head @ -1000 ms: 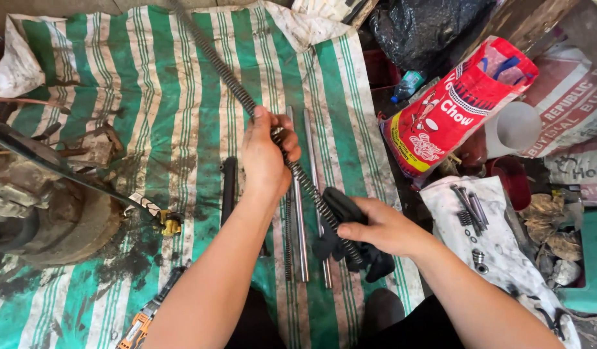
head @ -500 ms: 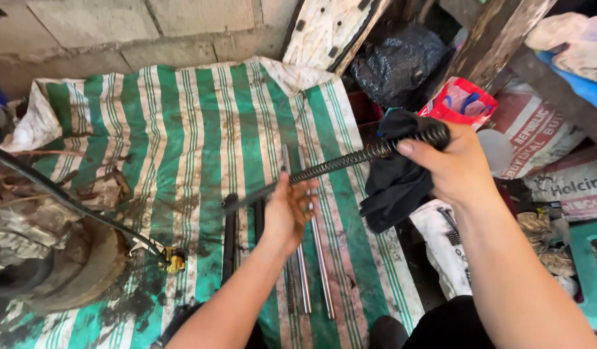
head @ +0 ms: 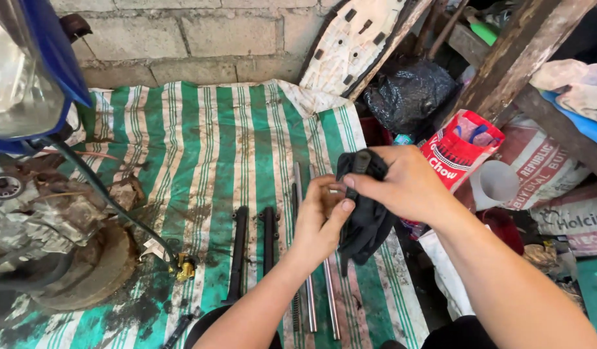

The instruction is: The person sits on a striped tarp on the floor and cleans several long metal rods and a flexible hose using a black cloth. They wipe each item thoroughly, handling them one by one, and place the cleaned parts back on the tarp next to other disassembled components.

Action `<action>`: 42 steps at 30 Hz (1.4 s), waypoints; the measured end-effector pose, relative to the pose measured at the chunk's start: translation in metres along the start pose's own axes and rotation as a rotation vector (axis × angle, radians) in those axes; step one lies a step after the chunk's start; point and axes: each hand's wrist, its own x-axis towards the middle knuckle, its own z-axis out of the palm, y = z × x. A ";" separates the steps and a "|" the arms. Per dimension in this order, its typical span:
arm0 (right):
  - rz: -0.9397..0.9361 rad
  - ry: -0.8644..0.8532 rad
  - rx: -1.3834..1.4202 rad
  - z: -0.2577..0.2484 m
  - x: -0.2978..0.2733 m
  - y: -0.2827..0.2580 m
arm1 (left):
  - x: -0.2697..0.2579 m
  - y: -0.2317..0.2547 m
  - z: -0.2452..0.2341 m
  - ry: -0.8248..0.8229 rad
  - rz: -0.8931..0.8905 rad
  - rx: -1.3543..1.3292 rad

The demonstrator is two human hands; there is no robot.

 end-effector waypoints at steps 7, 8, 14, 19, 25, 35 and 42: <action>-0.099 0.073 0.350 0.013 0.006 0.082 | -0.002 -0.006 0.005 0.111 0.043 -0.203; -0.104 0.069 0.352 0.015 0.008 0.088 | -0.001 -0.005 0.003 0.116 0.046 -0.200; -0.034 0.099 0.766 0.014 0.034 0.101 | -0.001 0.012 -0.012 0.173 0.047 -0.108; -0.274 0.011 0.543 0.010 0.025 0.089 | -0.002 0.017 -0.011 0.140 0.091 -0.193; -0.237 0.120 0.815 0.026 0.013 0.111 | -0.002 0.015 -0.009 0.090 0.093 -0.169; -0.239 0.054 0.983 0.024 -0.003 0.082 | -0.002 0.011 -0.006 0.076 0.089 -0.147; 0.094 0.078 1.193 0.037 -0.009 0.054 | -0.002 0.019 0.000 0.087 0.113 -0.050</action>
